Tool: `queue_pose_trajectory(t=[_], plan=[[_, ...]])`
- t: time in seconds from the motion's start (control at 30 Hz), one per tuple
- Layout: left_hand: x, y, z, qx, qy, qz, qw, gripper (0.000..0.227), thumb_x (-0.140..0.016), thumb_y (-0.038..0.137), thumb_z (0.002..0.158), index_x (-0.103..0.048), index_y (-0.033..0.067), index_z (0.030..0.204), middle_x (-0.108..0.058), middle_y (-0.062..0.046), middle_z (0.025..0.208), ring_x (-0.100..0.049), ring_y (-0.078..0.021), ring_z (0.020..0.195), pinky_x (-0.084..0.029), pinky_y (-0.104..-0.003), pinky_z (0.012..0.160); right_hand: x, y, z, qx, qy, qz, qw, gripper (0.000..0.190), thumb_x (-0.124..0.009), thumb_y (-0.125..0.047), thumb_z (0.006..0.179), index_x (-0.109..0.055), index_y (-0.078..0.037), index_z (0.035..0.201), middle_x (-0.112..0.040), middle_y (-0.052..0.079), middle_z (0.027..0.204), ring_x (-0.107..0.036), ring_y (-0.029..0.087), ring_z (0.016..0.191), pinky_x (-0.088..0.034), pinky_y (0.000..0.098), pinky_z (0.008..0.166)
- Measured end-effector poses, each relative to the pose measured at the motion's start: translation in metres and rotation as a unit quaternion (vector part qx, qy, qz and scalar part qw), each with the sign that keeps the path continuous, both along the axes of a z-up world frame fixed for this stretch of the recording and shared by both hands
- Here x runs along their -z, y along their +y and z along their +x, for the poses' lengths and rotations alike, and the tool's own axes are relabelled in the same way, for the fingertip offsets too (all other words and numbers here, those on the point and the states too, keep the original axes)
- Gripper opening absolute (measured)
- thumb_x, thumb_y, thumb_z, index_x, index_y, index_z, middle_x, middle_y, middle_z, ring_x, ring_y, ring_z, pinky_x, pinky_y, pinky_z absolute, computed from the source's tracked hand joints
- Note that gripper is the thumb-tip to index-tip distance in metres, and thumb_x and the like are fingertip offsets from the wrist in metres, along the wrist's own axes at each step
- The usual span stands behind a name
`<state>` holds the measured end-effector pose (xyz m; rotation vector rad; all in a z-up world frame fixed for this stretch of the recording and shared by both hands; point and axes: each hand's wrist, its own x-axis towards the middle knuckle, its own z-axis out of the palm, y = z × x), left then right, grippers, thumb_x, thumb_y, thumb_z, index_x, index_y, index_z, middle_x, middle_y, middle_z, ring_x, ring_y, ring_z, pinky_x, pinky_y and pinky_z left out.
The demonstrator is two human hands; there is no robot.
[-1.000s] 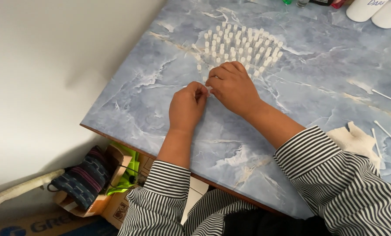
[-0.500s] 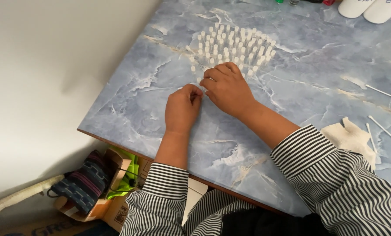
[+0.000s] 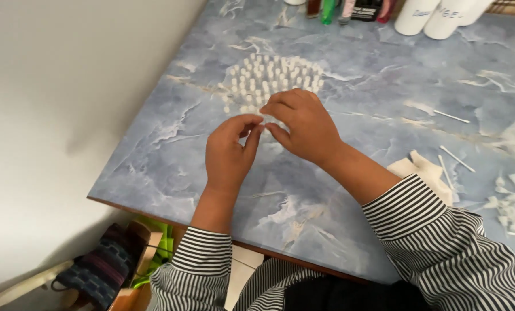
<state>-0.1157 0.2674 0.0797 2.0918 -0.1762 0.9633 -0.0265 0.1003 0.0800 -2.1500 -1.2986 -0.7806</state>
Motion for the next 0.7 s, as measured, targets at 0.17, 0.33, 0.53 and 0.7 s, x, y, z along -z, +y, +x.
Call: queue_pose_trajectory(t=[0.17, 0.33, 0.53, 0.7], plan=[[-0.02, -0.041, 0.025, 0.071, -0.03, -0.021, 0.997, 0.012, -0.073, 0.006, 0.093, -0.073, 0.0128, 0.102, -0.075, -0.003, 0.098, -0.075, -0.0188, 0.089, -0.065, -0.029, 0.074, -0.01, -0.034, 0.006, 0.024, 0.066, 0.089, 0.994, 0.022, -0.076, -0.013, 0.093, -0.072, -0.014, 0.115, -0.069, 0.004, 0.11, -0.067, 0.025, 0.1, -0.054, 0.0382, 0.092], [-0.006, -0.082, 0.048, 0.118, -0.009, 0.0, 0.993, 0.011, -0.07, 0.006, 0.094, -0.075, 0.0133, 0.1, -0.074, -0.004, 0.096, -0.075, -0.0196, 0.087, -0.065, -0.029, 0.075, 0.005, -0.072, 0.004, 0.08, 0.194, 0.169, 0.963, 0.022, -0.076, -0.005, 0.09, -0.071, -0.015, 0.108, -0.07, 0.002, 0.098, -0.072, 0.022, 0.087, -0.059, 0.0342, 0.084], [0.036, -0.125, 0.067, 0.196, 0.072, 0.067, 0.976, 0.011, -0.07, 0.012, 0.092, -0.073, 0.0112, 0.103, -0.072, -0.009, 0.092, -0.073, -0.0265, 0.089, -0.065, -0.036, 0.073, 0.053, -0.13, 0.009, 0.169, 0.286, 0.114, 0.936, 0.02, -0.073, -0.005, 0.082, -0.071, -0.016, 0.099, -0.072, 0.004, 0.087, -0.073, 0.026, 0.077, -0.06, 0.0383, 0.074], [0.06, -0.152, 0.071, 0.219, 0.177, 0.14, 0.949, 0.013, -0.068, 0.017, 0.093, -0.072, 0.0134, 0.104, -0.073, -0.009, 0.1, -0.071, -0.0277, 0.1, -0.06, -0.041, 0.085, 0.071, -0.16, -0.002, 0.205, 0.305, 0.036, 0.929, 0.025, -0.07, -0.004, 0.08, -0.071, -0.008, 0.104, -0.074, 0.017, 0.091, -0.073, 0.039, 0.089, -0.058, 0.0479, 0.084]])
